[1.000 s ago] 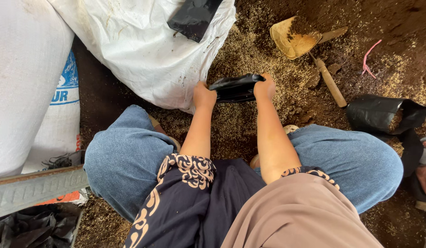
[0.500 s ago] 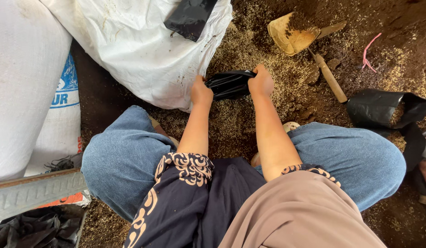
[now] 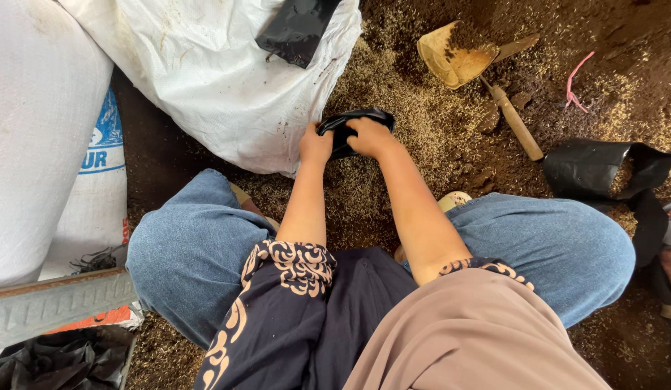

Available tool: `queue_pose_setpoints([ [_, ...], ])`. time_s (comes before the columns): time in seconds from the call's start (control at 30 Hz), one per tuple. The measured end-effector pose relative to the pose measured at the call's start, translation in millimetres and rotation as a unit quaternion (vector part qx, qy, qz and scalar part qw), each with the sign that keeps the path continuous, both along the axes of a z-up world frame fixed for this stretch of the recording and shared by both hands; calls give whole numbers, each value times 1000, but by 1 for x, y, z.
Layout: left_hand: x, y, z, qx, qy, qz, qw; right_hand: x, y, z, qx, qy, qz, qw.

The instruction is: The person scoops loose grains from a large white sack using a small scoop and transfers them into a black plastic bag. They repeat this process multiple times, filling the bag and then tying it closed.

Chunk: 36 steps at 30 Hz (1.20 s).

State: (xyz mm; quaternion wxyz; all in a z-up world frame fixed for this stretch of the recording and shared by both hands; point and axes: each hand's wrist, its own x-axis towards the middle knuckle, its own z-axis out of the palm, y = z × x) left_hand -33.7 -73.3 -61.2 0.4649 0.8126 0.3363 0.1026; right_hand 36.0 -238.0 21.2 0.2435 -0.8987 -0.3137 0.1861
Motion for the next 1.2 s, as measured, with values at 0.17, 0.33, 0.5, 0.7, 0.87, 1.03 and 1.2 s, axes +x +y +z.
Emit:
queue_pose_setpoints([
  [0.17, -6, 2, 16, 4, 35, -95, 995, -11, -3, -2, -131, 42, -44, 990],
  [0.33, -20, -12, 11, 43, 96, -144, 984, -38, 0, -11, -204, 46, 22, 978],
  [0.5, -40, -13, -5, 20, 165, -131, 977, -39, -10, -29, -20, 100, 94, 990],
  [0.7, -10, -11, -14, -41, 63, -61, 995, 8, -47, 7, 295, 101, -119, 943],
  [0.87, 27, -21, -16, -242, -44, 28, 969, 58, -77, 3, 536, 71, -361, 760],
  [1.03, 62, -37, -10, -435, -56, 63, 896, 106, -93, -63, 497, 180, -525, 667],
  [1.2, 61, -37, -13, -424, -64, 33, 903, 161, -98, -100, 427, 211, -616, 628],
])
